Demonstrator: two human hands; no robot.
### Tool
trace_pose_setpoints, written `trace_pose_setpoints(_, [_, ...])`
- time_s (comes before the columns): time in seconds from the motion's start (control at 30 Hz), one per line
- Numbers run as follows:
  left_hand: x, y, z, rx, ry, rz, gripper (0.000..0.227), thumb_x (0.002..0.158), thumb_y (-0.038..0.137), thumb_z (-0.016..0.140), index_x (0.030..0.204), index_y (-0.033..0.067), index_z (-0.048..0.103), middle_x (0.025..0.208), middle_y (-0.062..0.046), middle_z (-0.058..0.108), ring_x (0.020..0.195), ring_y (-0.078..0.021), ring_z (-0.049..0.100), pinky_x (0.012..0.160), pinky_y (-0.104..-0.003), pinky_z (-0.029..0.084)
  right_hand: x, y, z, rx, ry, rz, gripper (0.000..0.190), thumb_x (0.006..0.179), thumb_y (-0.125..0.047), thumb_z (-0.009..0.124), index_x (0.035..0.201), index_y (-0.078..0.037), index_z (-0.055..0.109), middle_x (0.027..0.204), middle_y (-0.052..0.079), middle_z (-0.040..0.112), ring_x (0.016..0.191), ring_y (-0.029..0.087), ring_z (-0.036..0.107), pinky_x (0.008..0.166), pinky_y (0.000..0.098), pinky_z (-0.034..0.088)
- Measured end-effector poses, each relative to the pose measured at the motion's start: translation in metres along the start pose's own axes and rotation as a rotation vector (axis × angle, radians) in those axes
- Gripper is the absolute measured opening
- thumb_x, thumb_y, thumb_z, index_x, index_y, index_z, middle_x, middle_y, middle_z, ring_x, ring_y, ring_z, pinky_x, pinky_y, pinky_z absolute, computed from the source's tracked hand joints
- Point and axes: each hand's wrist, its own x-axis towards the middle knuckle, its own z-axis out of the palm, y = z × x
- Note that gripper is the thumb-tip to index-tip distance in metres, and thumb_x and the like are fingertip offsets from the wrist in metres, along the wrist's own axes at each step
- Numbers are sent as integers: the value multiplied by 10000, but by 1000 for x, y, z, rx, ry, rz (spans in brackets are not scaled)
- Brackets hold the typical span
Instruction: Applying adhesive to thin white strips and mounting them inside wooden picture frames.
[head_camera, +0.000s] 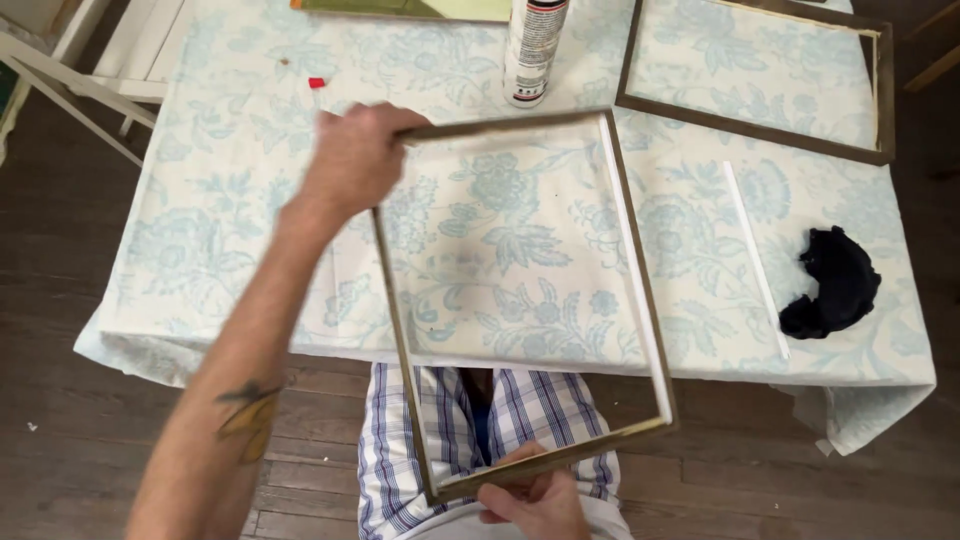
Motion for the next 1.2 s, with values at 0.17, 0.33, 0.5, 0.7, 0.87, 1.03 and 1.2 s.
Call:
trace_pose_setpoints(0.17, [61,-31,79,30,-41,78,528,905,-97,439,1211,179,770,1114,-94,749,967,-344,636,863,-537,369,-1,-8,19,-2,-76,-19,239,913,32,711,1149,67,732,1029,312,843,979,388,821,689,426,678])
trace_pose_setpoints(0.33, [102,-46,117,93,-74,73,599,841,-95,444,1231,225,766,1214,-168,635,1110,-408,572,884,-650,428,20,-14,30,67,-173,-100,286,919,8,701,1193,59,765,1043,270,834,999,353,812,745,450,698])
trace_pose_setpoints(0.5, [121,-54,134,13,90,50,353,924,-8,573,1134,163,799,1155,-127,712,1054,-389,634,862,-605,487,25,-35,42,69,-194,75,422,1000,-196,590,1341,24,705,1194,248,789,1134,290,754,827,398,667])
trace_pose_setpoints(0.7, [128,-56,133,86,59,11,431,881,-53,556,1177,167,780,1140,-150,698,1035,-362,614,882,-576,500,11,-64,51,48,-123,151,544,1001,-337,546,1127,135,787,1164,262,813,1120,342,765,789,425,669])
trace_pose_setpoints(0.87, [135,-72,124,75,99,-9,344,922,-19,618,1164,152,793,1111,-143,710,1032,-348,623,881,-574,528,16,-77,51,-58,-183,141,532,1049,-335,500,1155,104,781,1033,219,820,952,300,774,690,377,657])
trace_pose_setpoints(1.03, [142,-91,128,67,138,-1,352,930,-17,577,1152,142,800,1104,-153,704,1016,-372,619,833,-587,526,25,-83,49,-49,-209,129,537,1027,-340,539,1299,89,712,926,215,810,826,283,768,634,350,640])
trace_pose_setpoints(1.2, [149,-92,127,42,129,3,274,1010,-7,622,1186,107,798,1140,-190,719,1021,-335,648,828,-430,607,38,-78,48,-54,-349,58,473,1068,-305,527,1278,76,713,865,227,789,743,275,771,580,298,623])
